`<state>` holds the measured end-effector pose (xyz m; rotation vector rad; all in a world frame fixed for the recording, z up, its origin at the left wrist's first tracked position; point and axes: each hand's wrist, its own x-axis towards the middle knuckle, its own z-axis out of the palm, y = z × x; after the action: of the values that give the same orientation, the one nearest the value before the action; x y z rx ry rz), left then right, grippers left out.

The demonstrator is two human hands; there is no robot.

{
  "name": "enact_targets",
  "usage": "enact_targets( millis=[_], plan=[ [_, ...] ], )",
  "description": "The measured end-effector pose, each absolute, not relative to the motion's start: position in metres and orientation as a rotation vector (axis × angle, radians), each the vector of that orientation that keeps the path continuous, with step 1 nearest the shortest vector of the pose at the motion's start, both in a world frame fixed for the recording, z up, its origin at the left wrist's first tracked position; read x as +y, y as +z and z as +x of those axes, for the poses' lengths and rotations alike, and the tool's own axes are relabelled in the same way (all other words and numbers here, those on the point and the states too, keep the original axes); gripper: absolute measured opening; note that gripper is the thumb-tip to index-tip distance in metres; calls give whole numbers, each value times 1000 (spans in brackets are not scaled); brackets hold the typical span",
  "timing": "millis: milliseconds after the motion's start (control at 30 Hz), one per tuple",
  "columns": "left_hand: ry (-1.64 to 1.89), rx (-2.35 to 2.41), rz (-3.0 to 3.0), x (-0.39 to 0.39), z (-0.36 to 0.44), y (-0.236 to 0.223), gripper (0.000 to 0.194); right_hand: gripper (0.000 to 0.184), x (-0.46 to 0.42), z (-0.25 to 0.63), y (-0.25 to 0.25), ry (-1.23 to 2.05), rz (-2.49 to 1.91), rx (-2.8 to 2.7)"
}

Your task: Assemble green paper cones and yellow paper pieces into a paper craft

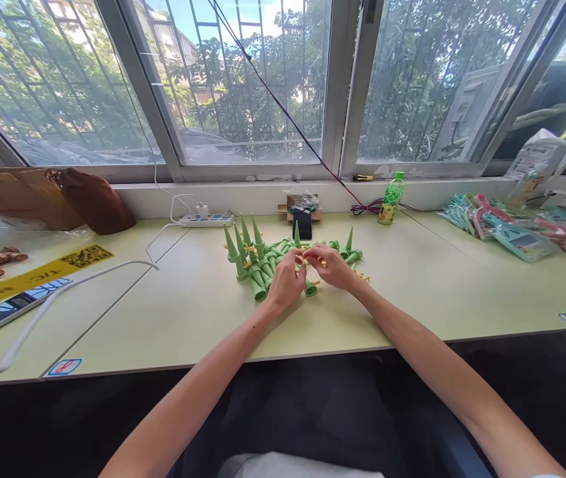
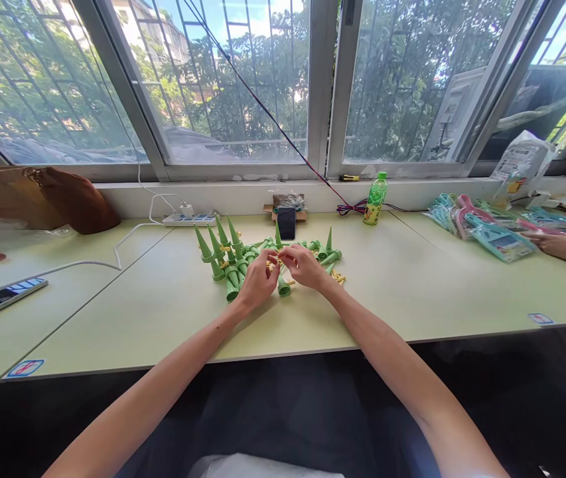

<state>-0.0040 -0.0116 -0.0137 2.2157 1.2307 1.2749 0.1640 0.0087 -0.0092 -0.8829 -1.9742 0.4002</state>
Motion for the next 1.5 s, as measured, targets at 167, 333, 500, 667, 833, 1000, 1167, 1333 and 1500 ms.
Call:
enact_targets(
  millis=[167, 333, 500, 667, 833, 1000, 1167, 1333, 1500],
  plan=[
    [1283, 1243, 2217, -11, -5, -14, 16, 19, 8, 162, -9, 435, -856, -1959],
    [1286, 1221, 2208, -10, -5, -14, 17, 19, 7, 161, -8, 445, -867, -1937],
    [1295, 1218, 2186, -10, -5, -13, 16, 17, 5, 162, -6, 479, -896, -1919],
    [1293, 1224, 2183, -11, -5, -13, 15, 15, 5, 162, -5, 504, -891, -1921],
    [1296, 1220, 2162, -12, -4, -12, 15, 14, 6, 162, -6, 492, -879, -1929],
    [1290, 1224, 2146, -14, -4, -10, 17, 15, 6, 162, -5, 429, -931, -1929],
    [1269, 1212, 2167, -16, -3, -9, 22, 19, 7, 164, -4, 318, -1016, -1855],
    [1095, 1221, 2319, -20, -2, -5, 36, 22, 9, 165, -5, 298, -1032, -1804],
    [938, 1271, 2375, -22, -3, -4, 42, 24, 10, 166, -6, 306, -1028, -1779]
  ],
)
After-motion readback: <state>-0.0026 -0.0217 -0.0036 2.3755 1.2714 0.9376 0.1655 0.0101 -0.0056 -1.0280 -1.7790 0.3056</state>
